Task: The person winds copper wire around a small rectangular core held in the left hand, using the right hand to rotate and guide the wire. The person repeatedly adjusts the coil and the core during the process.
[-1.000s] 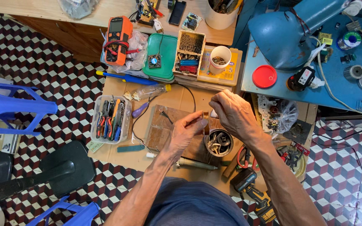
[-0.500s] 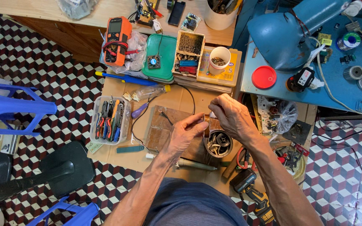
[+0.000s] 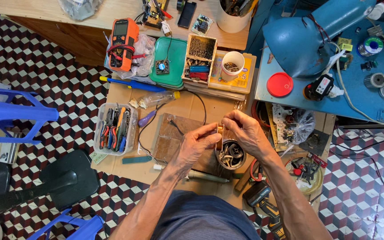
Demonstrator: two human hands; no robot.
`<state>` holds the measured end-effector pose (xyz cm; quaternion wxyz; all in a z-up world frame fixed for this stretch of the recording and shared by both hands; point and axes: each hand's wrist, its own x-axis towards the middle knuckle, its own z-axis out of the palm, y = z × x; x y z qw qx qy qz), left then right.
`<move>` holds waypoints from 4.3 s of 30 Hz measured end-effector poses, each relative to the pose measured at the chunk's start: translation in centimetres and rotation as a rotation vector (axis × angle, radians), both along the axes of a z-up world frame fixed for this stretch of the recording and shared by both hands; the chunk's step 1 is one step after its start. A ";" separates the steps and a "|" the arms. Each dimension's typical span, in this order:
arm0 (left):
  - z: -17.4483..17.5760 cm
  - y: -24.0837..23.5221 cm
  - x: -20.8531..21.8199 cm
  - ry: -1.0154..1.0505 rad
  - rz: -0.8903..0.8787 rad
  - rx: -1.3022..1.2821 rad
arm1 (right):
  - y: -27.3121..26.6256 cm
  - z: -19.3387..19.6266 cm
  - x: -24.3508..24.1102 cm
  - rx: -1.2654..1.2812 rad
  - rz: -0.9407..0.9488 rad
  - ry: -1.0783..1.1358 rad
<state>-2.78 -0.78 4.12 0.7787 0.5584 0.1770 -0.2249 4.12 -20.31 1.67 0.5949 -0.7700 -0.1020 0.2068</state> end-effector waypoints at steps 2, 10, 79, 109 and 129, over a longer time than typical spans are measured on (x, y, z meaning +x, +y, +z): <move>-0.6 -0.2 0.0 -0.025 0.021 -0.021 | -0.3 -1.2 -0.2 0.114 -0.017 0.129; -1.3 -2.4 0.6 0.061 0.157 -0.056 | -0.5 -4.0 0.1 0.470 -0.168 0.655; -0.9 -4.2 2.4 -0.192 0.203 -0.026 | -3.0 -4.9 -0.1 0.366 -0.241 0.615; -3.8 -4.5 6.7 0.036 0.371 -0.175 | -0.9 0.9 1.1 0.273 -0.343 0.458; -5.4 -5.0 6.5 0.035 0.432 -0.272 | -0.4 -1.1 0.0 0.384 -0.458 0.311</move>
